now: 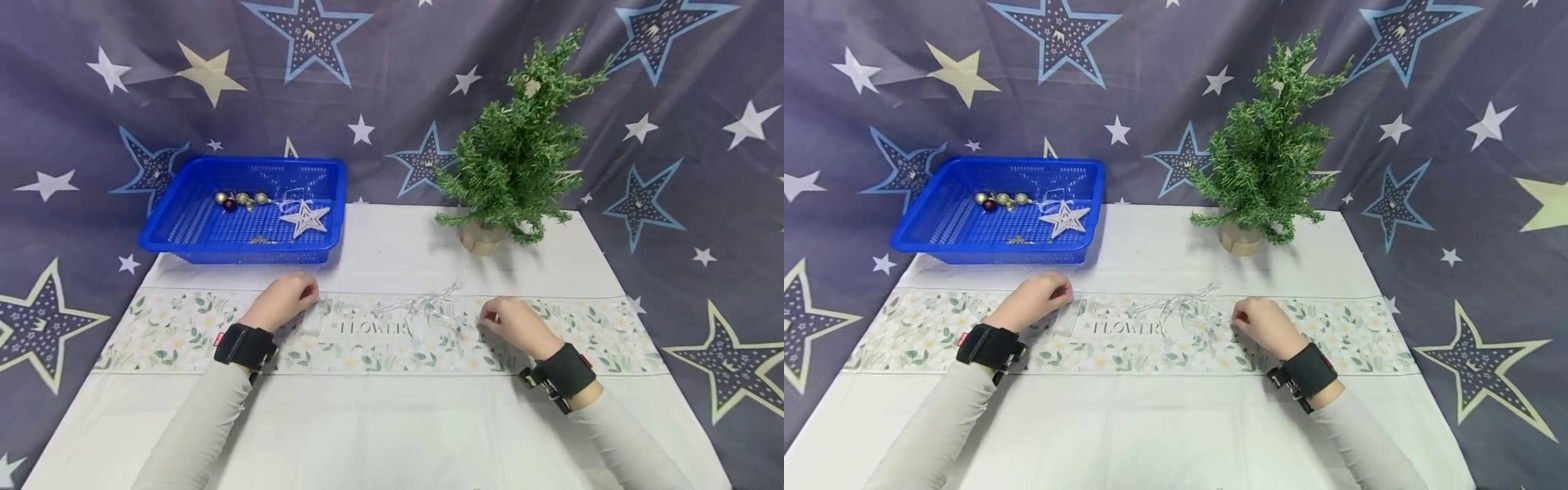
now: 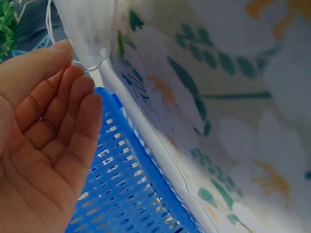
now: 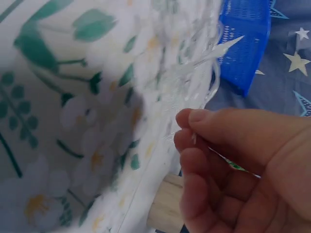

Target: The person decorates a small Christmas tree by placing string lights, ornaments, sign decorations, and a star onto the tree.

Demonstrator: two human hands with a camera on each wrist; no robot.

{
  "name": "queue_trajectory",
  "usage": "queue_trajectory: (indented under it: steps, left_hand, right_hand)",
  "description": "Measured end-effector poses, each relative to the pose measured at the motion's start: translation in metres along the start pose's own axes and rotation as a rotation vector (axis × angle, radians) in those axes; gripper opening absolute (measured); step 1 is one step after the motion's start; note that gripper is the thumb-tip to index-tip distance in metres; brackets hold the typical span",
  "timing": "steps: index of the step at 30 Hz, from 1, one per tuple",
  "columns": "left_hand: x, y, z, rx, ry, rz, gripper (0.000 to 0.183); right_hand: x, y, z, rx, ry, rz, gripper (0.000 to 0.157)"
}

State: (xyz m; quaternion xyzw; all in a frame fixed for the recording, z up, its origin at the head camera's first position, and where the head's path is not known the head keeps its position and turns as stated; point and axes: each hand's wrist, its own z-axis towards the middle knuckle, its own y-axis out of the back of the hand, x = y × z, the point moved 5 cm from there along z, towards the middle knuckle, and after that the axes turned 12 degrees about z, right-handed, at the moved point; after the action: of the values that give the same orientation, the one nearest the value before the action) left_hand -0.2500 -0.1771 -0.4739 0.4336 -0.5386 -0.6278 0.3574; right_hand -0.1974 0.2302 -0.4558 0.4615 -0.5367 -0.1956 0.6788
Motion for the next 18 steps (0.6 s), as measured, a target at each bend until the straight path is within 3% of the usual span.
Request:
queue_trajectory:
  steps: [5, 10, 14, 18]
  left_hand:
    - [-0.01, 0.008, 0.005, -0.067, 0.005, -0.011, 0.01]
    - [-0.033, 0.015, 0.01, -0.107, -0.035, -0.019, 0.015]
    - [-0.059, 0.005, 0.016, -0.097, -0.118, -0.009, 0.012]
    - [-0.081, -0.011, 0.023, -0.057, -0.196, 0.065, 0.01]
  right_hand:
    - [0.006, 0.002, 0.004, 0.075, 0.046, 0.067, 0.006]
    - [0.018, 0.008, 0.012, 0.168, 0.105, 0.158, 0.013]
    - [0.034, 0.007, 0.033, 0.145, 0.148, 0.093, 0.009]
    - [0.056, -0.006, 0.064, 0.127, 0.255, -0.03, 0.009]
